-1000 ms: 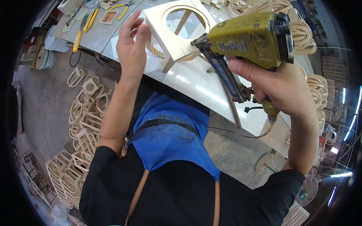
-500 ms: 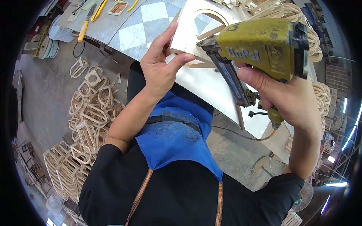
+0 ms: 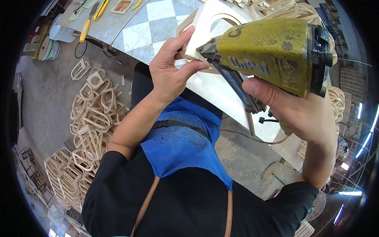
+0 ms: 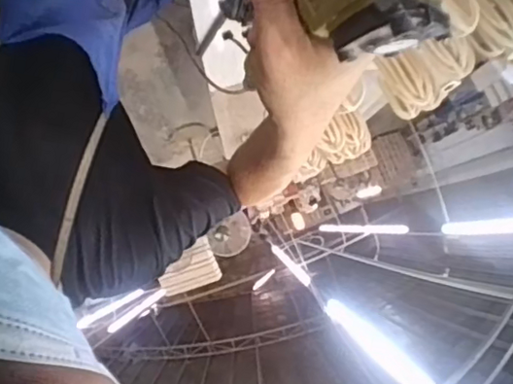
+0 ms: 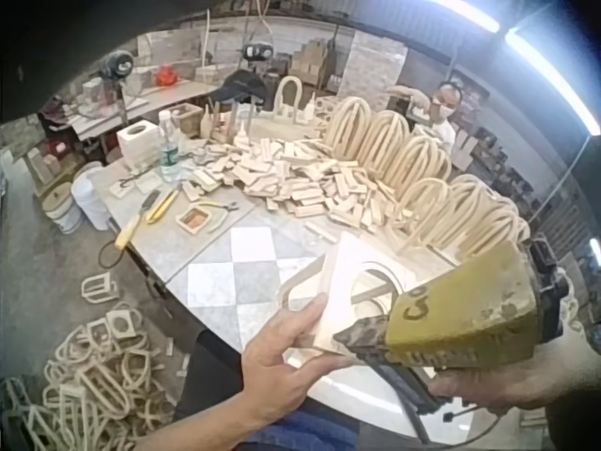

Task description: The worker is assembling decorative wooden frames using glue, a nail gun, and a hammer.

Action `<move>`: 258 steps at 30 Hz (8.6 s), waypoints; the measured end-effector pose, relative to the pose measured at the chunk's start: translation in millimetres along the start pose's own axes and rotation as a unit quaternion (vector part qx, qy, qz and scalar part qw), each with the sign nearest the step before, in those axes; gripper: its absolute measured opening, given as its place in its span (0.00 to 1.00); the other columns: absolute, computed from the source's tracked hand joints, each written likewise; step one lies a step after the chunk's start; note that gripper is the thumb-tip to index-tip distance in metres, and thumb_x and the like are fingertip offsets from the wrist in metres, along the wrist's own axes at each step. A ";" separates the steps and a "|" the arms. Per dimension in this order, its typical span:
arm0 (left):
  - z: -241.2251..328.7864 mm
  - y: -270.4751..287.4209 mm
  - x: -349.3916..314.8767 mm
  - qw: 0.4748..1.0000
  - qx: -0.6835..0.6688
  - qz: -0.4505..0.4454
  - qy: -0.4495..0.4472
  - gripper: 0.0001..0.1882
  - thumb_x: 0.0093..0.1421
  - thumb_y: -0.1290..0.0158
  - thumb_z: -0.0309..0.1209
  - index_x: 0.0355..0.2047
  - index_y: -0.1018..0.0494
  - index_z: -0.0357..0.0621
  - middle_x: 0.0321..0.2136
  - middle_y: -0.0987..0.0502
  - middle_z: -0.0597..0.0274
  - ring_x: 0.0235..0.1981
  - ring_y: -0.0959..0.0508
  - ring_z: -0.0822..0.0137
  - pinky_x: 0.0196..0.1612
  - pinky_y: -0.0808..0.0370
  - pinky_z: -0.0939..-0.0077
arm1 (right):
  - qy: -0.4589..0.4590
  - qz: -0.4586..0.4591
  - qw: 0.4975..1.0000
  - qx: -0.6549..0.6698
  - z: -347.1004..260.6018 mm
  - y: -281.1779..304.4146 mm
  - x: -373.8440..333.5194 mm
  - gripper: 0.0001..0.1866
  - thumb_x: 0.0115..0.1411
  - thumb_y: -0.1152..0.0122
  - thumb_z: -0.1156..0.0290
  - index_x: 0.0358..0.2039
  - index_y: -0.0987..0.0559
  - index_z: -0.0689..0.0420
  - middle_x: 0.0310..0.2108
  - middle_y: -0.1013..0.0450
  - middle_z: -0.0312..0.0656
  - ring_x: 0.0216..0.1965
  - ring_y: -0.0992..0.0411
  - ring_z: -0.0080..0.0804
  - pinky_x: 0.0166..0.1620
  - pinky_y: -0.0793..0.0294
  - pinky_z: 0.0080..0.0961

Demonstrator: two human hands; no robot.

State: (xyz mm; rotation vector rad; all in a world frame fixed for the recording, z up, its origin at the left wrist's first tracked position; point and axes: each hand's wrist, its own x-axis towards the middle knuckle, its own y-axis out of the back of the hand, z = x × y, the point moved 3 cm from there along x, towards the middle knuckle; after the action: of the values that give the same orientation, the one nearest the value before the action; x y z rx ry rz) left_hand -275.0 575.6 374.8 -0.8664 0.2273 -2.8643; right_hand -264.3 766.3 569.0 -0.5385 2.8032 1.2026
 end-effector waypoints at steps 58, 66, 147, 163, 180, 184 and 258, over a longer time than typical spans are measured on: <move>2.8 -11.9 -3.5 1.000 0.018 0.010 -0.018 0.40 0.46 0.26 0.26 0.62 0.24 0.46 0.37 0.24 0.66 0.34 0.28 0.71 0.41 0.29 0.78 | -0.061 -0.039 0.997 -0.015 3.5 4.3 -5.9 0.22 0.59 0.24 0.65 0.49 0.17 0.65 0.43 0.17 0.52 0.37 0.16 0.42 0.36 0.15 0.30; 2.4 -14.0 -5.9 1.000 -0.005 0.007 -0.017 0.40 0.47 0.26 0.25 0.63 0.24 0.48 0.38 0.23 0.66 0.36 0.28 0.71 0.43 0.29 0.79 | -0.089 -0.060 0.994 0.000 4.2 4.3 -3.9 0.22 0.58 0.23 0.66 0.49 0.17 0.65 0.43 0.17 0.53 0.38 0.16 0.42 0.37 0.15 0.31; 14.2 519.2 -256.1 0.806 0.166 0.428 0.373 0.21 0.72 0.52 0.42 0.46 0.23 0.34 0.39 0.22 0.55 0.37 0.22 0.62 0.44 0.24 0.66 | 0.125 0.027 0.988 -0.081 108.3 -268.4 -38.2 0.11 0.59 0.37 0.79 0.44 0.17 0.60 0.46 0.21 0.45 0.44 0.22 0.42 0.50 0.22 0.29; 19.1 690.0 -322.3 0.898 0.184 0.047 0.398 0.18 0.71 0.50 0.40 0.42 0.22 0.35 0.34 0.21 0.57 0.34 0.23 0.64 0.42 0.25 0.68 | 0.067 0.142 0.985 -0.070 125.2 -252.2 -55.8 0.09 0.58 0.35 0.77 0.41 0.18 0.59 0.42 0.21 0.40 0.38 0.22 0.40 0.42 0.22 0.26; -63.7 428.5 -284.4 0.847 0.307 0.162 0.403 0.16 0.70 0.48 0.38 0.37 0.20 0.36 0.29 0.21 0.59 0.31 0.24 0.65 0.39 0.26 0.71 | -0.182 0.440 0.832 0.285 269.4 -96.0 9.0 0.11 0.65 0.40 0.74 0.46 0.18 0.62 0.38 0.21 0.39 0.36 0.25 0.27 0.40 0.25 0.22; -78.4 342.9 -276.8 0.831 0.331 0.192 0.403 0.15 0.70 0.47 0.37 0.35 0.20 0.36 0.28 0.21 0.59 0.30 0.24 0.66 0.39 0.26 0.72 | -0.192 0.533 0.740 0.363 321.9 -61.6 6.2 0.11 0.66 0.42 0.74 0.47 0.19 0.62 0.39 0.22 0.39 0.36 0.26 0.27 0.40 0.26 0.21; 20.0 46.4 -3.4 0.967 0.192 -0.069 0.152 0.11 0.62 0.41 0.21 0.46 0.23 0.34 0.25 0.23 0.65 0.26 0.25 0.74 0.33 0.27 0.82 | -0.038 0.131 0.201 0.970 432.8 -63.5 186.1 0.28 0.65 0.38 0.57 0.54 0.32 0.67 0.46 0.28 0.57 0.42 0.25 0.44 0.43 0.19 0.32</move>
State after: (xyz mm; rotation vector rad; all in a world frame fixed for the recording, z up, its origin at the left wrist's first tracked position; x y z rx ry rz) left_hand -256.8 528.8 380.8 -0.3843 -0.3633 -3.0041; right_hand -459.1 977.8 190.4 0.3420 1.6621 -2.2609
